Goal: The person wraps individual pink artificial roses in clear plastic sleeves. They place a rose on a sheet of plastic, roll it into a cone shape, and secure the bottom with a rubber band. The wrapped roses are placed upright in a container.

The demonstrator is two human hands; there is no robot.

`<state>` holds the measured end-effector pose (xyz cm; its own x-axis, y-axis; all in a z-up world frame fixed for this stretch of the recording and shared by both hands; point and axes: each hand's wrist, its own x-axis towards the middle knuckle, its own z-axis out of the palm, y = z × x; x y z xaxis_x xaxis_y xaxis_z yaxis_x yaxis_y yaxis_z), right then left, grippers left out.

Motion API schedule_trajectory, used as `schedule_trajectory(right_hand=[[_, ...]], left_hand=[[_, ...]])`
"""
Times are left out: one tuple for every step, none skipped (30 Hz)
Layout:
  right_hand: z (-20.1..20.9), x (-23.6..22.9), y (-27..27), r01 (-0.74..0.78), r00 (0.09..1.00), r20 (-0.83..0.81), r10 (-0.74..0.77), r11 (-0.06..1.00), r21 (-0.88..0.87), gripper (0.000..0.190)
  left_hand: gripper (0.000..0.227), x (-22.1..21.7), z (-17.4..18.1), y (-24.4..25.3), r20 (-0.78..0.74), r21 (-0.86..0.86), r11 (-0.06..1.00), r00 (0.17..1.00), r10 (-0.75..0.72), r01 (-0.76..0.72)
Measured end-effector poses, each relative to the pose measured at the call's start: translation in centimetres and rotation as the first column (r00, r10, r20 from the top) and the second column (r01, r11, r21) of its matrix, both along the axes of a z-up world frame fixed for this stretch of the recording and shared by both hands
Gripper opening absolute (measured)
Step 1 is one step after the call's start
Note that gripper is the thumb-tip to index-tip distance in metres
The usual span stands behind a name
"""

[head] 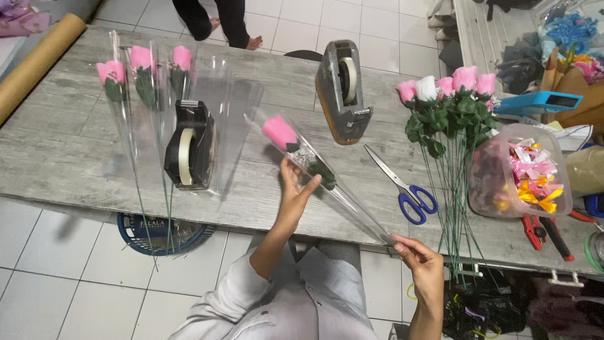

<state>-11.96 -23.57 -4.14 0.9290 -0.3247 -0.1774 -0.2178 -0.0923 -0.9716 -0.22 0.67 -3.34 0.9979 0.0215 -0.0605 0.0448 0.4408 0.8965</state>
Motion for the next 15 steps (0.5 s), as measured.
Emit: schedule_trajectory(right_hand=[[0.0,-0.2,-0.1,0.008,1.0,-0.002,-0.008,1.0,-0.001,0.022],[-0.1,-0.3,-0.3,0.013,0.999,0.037,-0.013,1.0,-0.007,0.025],[-0.1,-0.4,-0.4,0.017,0.997,0.077,-0.016,1.0,-0.011,0.029],[0.2,-0.6,-0.4,0.022,0.997,0.075,-0.021,1.0,-0.012,0.029],[0.5,-0.7,-0.4,0.01,0.993,0.115,-0.004,0.998,-0.055,0.024],[0.8,-0.8,-0.4,0.0,0.988,0.154,0.015,0.995,-0.099,0.019],[0.6,-0.9,-0.8,0.005,0.988,0.153,0.01,0.995,-0.098,0.019],[0.5,-0.9,-1.2,0.034,0.988,0.156,-0.016,0.993,-0.116,0.016],[0.3,-1.0,-1.5,0.064,0.987,0.158,-0.042,0.989,-0.133,0.014],[0.4,-0.8,-1.8,0.068,0.987,0.157,-0.047,0.989,-0.131,0.014],[0.5,-0.8,-2.1,0.052,0.993,0.114,-0.037,0.99,-0.131,0.015],[0.5,-0.8,-2.4,0.035,0.997,0.071,-0.026,0.991,-0.129,0.016],[0.7,-0.7,-2.4,0.04,0.997,0.069,-0.031,0.991,-0.126,0.016],[0.8,-0.6,-2.5,0.018,1.0,-0.022,-0.02,0.995,-0.099,0.017],[1.0,-0.6,-2.5,-0.003,0.993,-0.115,-0.005,0.997,-0.071,0.018]], left_hand=[[0.085,0.2,-0.4,-0.3,-0.002,-0.001,1.0,1.0,-0.008,0.008],[0.079,0.4,-0.8,-0.5,0.006,-0.033,0.999,1.0,-0.01,0.01],[0.073,0.7,-1.1,-0.7,0.016,-0.065,0.998,1.0,-0.009,0.01],[0.073,0.5,-0.9,-0.5,0.015,-0.065,0.998,1.0,-0.015,0.016],[0.069,0.3,-0.7,-0.3,0.088,0.146,0.988,0.996,0.032,-0.044],[0.067,0.1,-0.5,-0.1,0.169,0.345,0.931,0.984,0.062,-0.118],[0.067,-0.1,0.5,0.4,0.168,0.346,0.931,0.984,0.058,-0.114],[0.044,-0.4,1.4,0.9,0.113,0.433,0.901,0.993,-0.039,-0.014],[0.021,-0.6,2.4,1.4,0.05,0.511,0.855,0.99,-0.132,0.088],[0.021,-0.6,3.0,1.7,0.048,0.513,0.853,0.99,-0.136,0.092],[0.018,-0.8,3.6,2.0,-0.058,0.395,0.877,0.96,-0.273,0.274],[0.021,-1.0,4.2,2.3,-0.145,0.253,0.863,0.899,-0.413,0.437],[0.021,-0.9,4.0,2.1,-0.149,0.255,0.86,0.896,-0.418,0.443],[0.02,-0.8,3.8,1.9,-0.12,0.143,0.855,0.867,-0.484,0.498],[0.019,-0.8,3.6,1.8,-0.086,0.029,0.836,0.834,-0.545,0.549]])
